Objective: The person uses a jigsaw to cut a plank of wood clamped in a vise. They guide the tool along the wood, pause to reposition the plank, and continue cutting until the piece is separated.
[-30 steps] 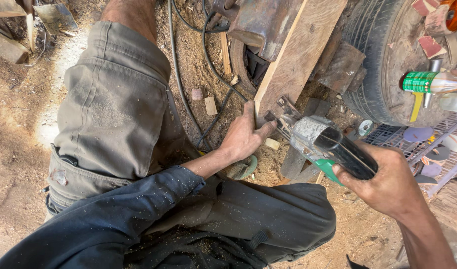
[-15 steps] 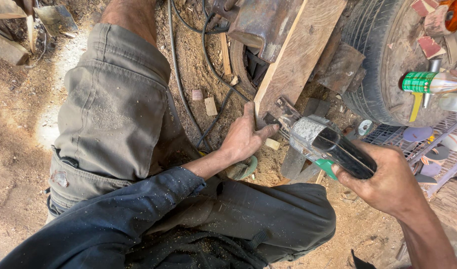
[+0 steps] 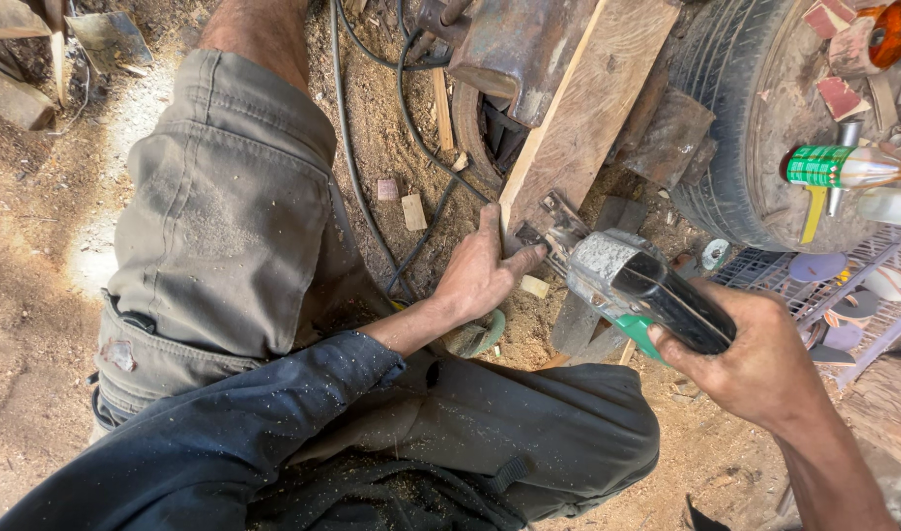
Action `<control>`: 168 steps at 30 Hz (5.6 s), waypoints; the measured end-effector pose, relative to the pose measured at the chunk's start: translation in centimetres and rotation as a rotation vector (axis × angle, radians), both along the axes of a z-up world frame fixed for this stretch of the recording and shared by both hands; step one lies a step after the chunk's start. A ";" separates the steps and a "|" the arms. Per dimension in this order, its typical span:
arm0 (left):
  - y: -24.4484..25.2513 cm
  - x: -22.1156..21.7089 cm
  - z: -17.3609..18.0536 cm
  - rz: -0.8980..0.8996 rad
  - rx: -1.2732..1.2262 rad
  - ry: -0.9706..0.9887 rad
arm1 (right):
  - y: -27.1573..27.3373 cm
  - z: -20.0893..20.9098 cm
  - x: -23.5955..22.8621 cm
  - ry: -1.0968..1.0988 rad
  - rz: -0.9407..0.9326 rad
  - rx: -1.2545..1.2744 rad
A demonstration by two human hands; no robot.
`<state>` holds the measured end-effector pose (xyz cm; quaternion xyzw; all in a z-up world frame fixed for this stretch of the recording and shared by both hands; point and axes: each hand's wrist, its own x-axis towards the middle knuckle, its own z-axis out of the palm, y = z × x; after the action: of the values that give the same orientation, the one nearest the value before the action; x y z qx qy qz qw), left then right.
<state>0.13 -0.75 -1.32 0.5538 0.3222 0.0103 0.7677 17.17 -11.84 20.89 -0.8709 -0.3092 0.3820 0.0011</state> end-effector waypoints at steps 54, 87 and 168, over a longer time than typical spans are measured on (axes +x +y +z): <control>0.6 -0.4 0.2 -0.065 -0.090 0.062 | 0.2 -0.4 -1.8 0.008 -0.110 0.047; 0.8 -0.6 0.3 -0.100 -0.064 0.112 | 0.9 -0.3 -4.0 0.032 -0.284 0.063; 5.2 -0.6 1.2 -0.042 0.133 -0.007 | 1.5 -0.9 -8.2 0.071 -0.653 0.181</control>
<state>-0.46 4.43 -0.11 0.6102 0.3064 0.0174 0.7304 8.93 -10.39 20.00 -0.9064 -0.0462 0.3627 0.2114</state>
